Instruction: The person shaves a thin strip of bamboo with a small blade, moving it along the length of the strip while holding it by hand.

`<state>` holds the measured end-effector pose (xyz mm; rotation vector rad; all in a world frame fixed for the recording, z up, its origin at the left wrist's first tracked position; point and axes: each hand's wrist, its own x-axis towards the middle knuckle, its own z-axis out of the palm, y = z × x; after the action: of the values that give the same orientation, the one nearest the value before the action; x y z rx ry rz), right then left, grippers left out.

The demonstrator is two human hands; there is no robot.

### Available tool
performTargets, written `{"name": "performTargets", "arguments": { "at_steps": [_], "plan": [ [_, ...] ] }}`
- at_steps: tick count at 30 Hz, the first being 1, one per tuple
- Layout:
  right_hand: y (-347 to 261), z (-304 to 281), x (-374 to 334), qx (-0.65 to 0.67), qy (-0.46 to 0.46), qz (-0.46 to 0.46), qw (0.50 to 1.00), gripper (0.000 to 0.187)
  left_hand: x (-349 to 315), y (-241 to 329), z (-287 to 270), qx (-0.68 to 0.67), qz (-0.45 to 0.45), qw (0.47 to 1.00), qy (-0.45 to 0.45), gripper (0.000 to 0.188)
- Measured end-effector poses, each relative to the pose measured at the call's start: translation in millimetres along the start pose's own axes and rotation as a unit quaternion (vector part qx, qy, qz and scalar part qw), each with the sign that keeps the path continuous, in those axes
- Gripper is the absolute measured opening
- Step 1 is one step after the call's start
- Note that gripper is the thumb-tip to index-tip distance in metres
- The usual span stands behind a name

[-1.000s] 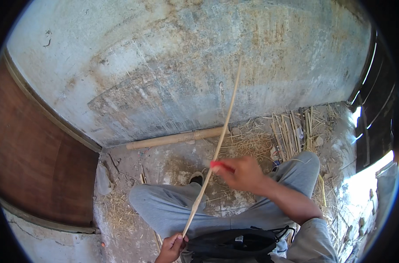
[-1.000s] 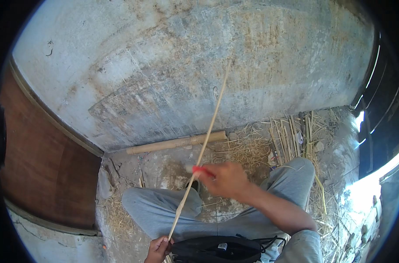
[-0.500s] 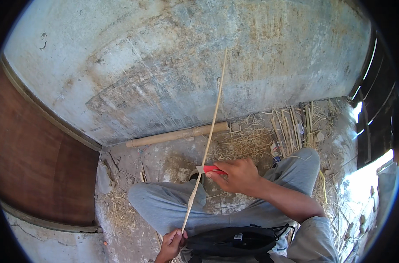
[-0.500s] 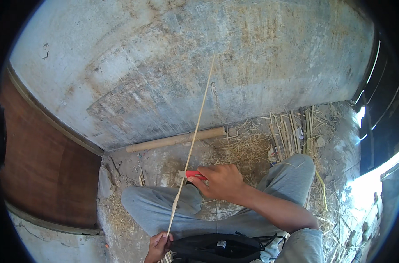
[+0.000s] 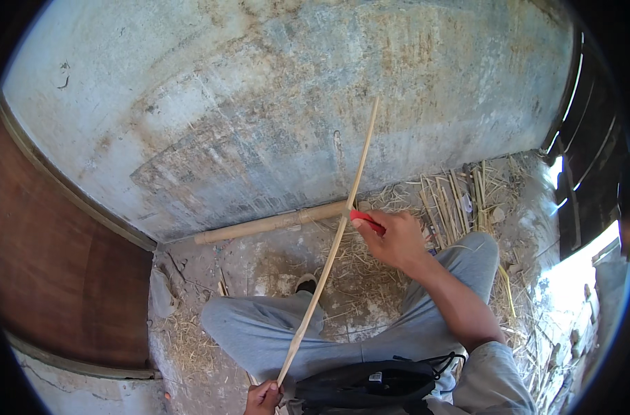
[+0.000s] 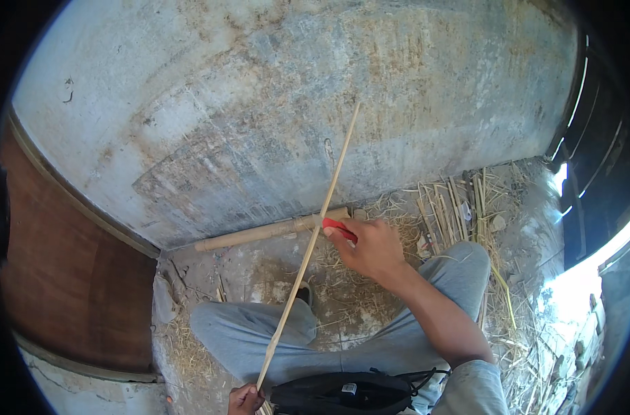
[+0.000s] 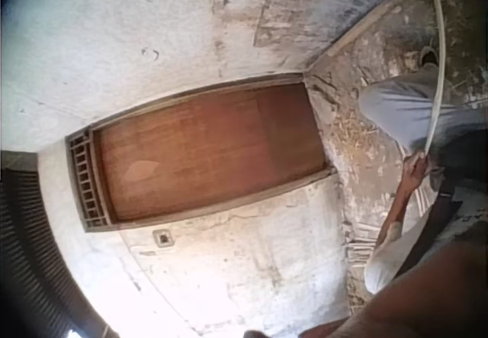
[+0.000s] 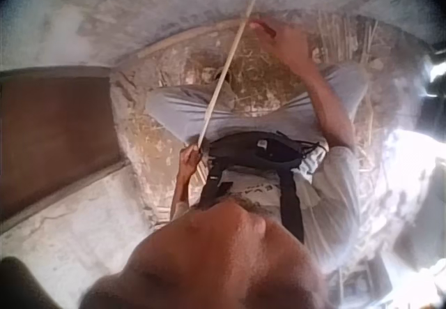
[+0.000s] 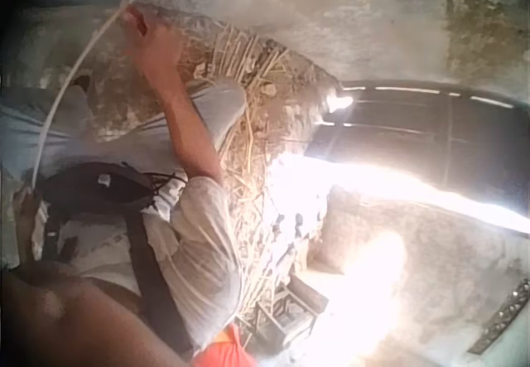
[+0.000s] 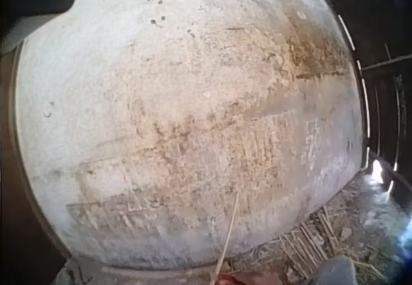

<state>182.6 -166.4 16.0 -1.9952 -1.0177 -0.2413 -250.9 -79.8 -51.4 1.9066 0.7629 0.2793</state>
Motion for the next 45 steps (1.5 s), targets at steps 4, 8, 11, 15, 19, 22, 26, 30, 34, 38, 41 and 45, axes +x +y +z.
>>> {"name": "performTargets", "arguments": {
  "at_steps": [4,8,11,15,19,22,26,30,34,38,41,45],
  "plan": [
    [-1.4,8.4,-1.4,-0.004,0.006,-0.015,1.000,0.032,-4.7,-8.0,-7.9,-0.046,-0.025,0.999,-0.017,0.039],
    [-2.4,11.7,-2.4,-0.010,0.012,-0.031,0.999,0.028,-11.6,-3.5,-5.0,-0.095,-0.058,0.994,-0.009,0.038],
    [-1.7,12.3,-1.5,-0.019,0.017,-0.040,0.999,0.028,-11.1,8.0,-5.9,-0.083,-0.053,0.995,-0.006,0.035],
    [-1.2,11.2,1.1,-0.015,0.013,-0.011,1.000,0.032,-13.9,5.9,-7.6,-0.059,-0.043,0.997,0.003,0.036],
    [4.6,14.3,2.1,-0.022,0.035,-0.029,0.999,0.032,-20.6,3.9,-7.8,-0.052,-0.038,0.998,-0.002,0.037],
    [8.0,8.6,8.4,-0.030,0.056,-0.010,0.998,0.033,-22.3,14.2,-7.8,-0.025,-0.006,1.000,0.011,0.039],
    [21.4,-5.9,21.8,-0.023,0.075,0.097,0.992,0.036,-33.7,9.5,-12.7,-0.031,-0.039,0.999,-0.003,0.041],
    [42.6,-22.2,35.2,-0.059,0.052,0.153,0.985,0.038,-51.8,-21.2,-27.4,-0.025,-0.019,0.999,-0.011,0.041],
    [43.4,-13.8,32.3,-0.053,0.061,0.135,0.988,0.040,-57.4,-39.3,-38.2,-0.086,-0.073,0.994,0.002,0.044],
    [49.6,-15.2,40.4,-0.033,0.092,0.190,0.977,0.045,-69.4,-36.1,-52.6,-0.144,-0.149,0.978,-0.011,0.046],
    [100.5,-24.0,60.7,-0.015,0.126,0.206,0.970,0.044,-77.9,-48.0,-65.3,-0.169,-0.145,0.975,-0.015,0.045],
    [103.6,-8.0,55.7,0.058,0.155,0.213,0.963,0.051,-64.6,-24.8,-56.4,-0.087,-0.108,0.989,0.054,0.042]
  ]
}}
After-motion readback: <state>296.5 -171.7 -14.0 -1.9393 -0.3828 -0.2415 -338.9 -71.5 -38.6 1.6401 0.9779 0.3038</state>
